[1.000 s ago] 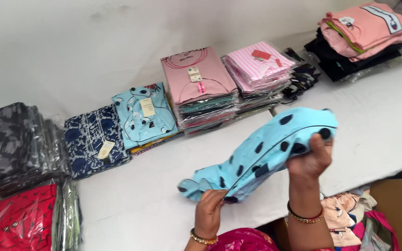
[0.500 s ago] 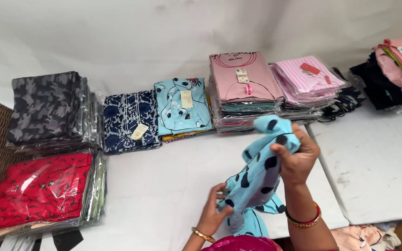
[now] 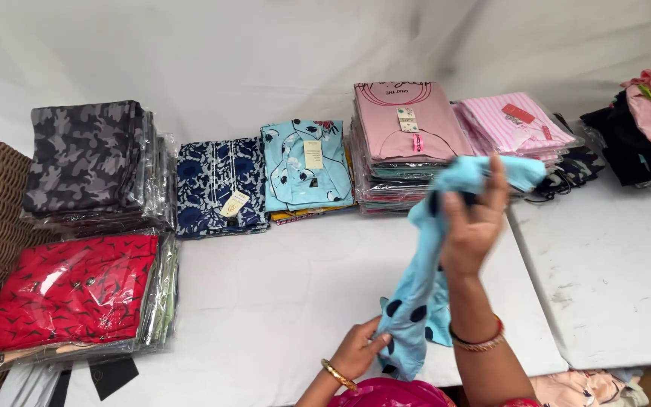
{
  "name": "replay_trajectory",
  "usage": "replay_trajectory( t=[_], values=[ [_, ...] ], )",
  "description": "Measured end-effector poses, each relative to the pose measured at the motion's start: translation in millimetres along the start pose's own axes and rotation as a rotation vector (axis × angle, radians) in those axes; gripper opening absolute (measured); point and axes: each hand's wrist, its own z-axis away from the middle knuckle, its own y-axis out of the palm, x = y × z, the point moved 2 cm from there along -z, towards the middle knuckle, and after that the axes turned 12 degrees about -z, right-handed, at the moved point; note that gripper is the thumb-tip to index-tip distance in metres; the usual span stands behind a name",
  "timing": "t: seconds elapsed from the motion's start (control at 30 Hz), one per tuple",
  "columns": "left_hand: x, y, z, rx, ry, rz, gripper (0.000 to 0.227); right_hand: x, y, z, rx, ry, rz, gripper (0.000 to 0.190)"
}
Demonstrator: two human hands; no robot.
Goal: The person is folding and stacking various items of clothing on a table in a logistics center.
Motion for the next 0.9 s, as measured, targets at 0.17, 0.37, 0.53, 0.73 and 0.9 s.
replay_trajectory(
  t=[0.17,0.37,0.53,0.73,0.9],
  values=[
    [130,-65,33,-0.549,-0.140,0.414,0.034,-81,53,84,0.921,0.397,0.071,0.104],
    [205,-148,123,-1.154,-0.599,0.386,0.044,-150,-29,154,1.117,0.604,0.512,0.063],
    [215,-129,147,-1.234,-0.834,0.078,0.061,-180,-179,157,0.797,0.616,1.033,0.061],
    [136,-83,86,-0.648,-0.432,-1.223,0.082,-190,-230,210,0.627,0.953,1.124,0.084],
    [63,-47,39,0.064,-0.408,-1.023,0.105,-221,-207,259,0.442,1.163,0.757,0.067]
  ],
)
